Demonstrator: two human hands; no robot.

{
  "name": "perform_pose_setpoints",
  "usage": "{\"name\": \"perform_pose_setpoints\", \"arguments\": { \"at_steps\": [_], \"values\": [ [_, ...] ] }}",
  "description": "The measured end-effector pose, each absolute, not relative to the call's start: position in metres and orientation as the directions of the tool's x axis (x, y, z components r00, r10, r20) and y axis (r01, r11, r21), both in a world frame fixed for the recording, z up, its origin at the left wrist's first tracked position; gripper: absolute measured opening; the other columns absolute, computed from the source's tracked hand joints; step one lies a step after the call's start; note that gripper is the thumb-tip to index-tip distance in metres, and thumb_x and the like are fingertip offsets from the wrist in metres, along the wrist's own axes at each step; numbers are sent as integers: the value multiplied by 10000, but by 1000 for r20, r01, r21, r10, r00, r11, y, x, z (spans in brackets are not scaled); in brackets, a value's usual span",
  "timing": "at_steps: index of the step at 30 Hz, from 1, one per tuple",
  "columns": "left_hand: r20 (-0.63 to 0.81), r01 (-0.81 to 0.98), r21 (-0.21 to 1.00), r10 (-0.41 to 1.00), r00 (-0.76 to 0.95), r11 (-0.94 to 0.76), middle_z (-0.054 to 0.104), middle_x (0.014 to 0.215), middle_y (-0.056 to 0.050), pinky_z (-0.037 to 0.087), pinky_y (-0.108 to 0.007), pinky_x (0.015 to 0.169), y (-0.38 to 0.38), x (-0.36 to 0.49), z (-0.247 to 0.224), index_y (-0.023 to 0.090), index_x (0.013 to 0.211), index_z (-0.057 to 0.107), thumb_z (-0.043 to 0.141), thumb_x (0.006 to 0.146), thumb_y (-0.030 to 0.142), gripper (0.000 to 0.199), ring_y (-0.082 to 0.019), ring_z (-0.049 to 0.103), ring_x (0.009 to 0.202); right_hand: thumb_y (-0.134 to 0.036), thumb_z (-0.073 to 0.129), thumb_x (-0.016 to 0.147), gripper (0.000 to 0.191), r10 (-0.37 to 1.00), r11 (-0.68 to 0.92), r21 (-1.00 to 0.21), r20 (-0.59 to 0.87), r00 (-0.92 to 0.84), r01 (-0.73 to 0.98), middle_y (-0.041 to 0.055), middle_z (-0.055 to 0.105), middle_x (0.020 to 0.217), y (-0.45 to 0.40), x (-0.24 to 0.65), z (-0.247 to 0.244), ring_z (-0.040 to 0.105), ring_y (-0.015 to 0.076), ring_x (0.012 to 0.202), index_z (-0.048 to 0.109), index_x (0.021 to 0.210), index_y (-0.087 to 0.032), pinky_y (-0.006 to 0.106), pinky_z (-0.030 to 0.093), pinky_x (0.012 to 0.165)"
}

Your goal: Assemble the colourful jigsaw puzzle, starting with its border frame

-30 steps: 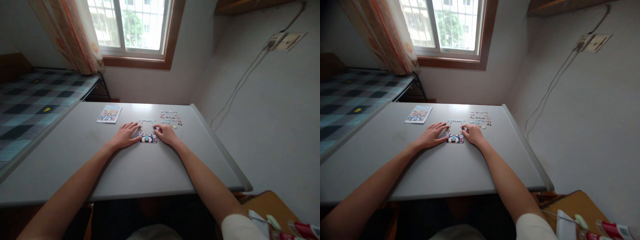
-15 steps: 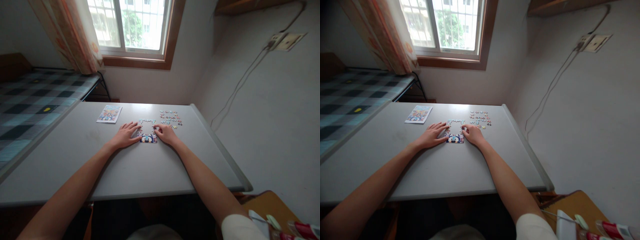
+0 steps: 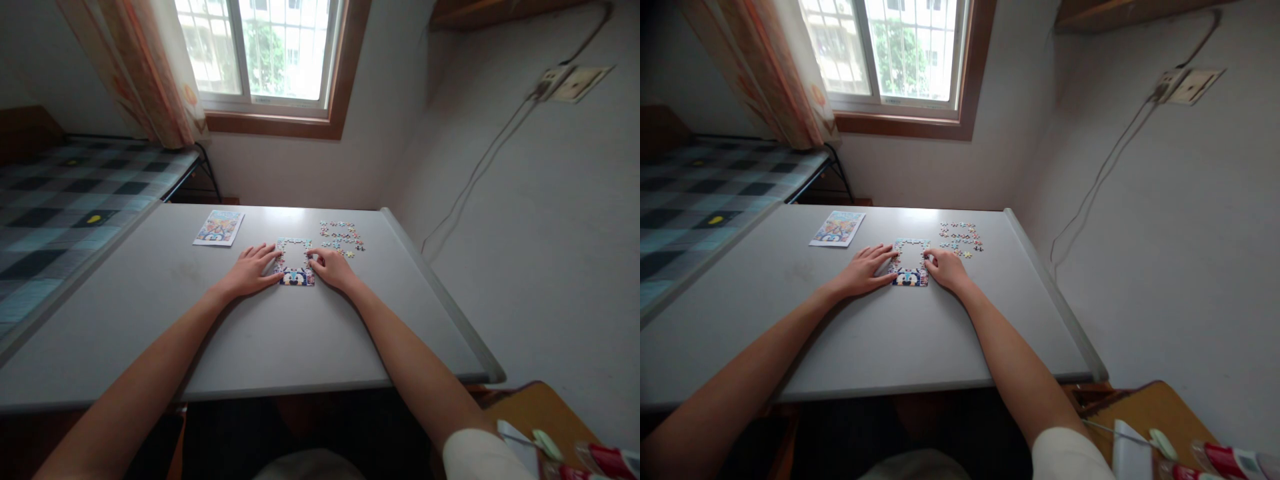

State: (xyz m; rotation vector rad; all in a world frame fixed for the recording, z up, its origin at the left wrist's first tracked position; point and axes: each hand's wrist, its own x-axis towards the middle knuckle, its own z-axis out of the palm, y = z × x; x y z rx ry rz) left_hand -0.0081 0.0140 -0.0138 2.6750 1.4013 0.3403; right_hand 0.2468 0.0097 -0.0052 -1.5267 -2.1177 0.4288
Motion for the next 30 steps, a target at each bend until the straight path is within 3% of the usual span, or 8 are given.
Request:
{"name": "perform_pose_setpoints", "arguments": {
  "at_steps": [30],
  "values": [
    [142,801,199,825,547,-565,320,1536,-34,180,-448,1156,15,-9,-15,279,1417,420,376,881,661,660,-267,258,1417,-258,564,839,269,944,328,-514,209,-254,793,1,641,715,10,247,-5,539,126,650,696,1068,-206,230,376,654]
  ]
}}
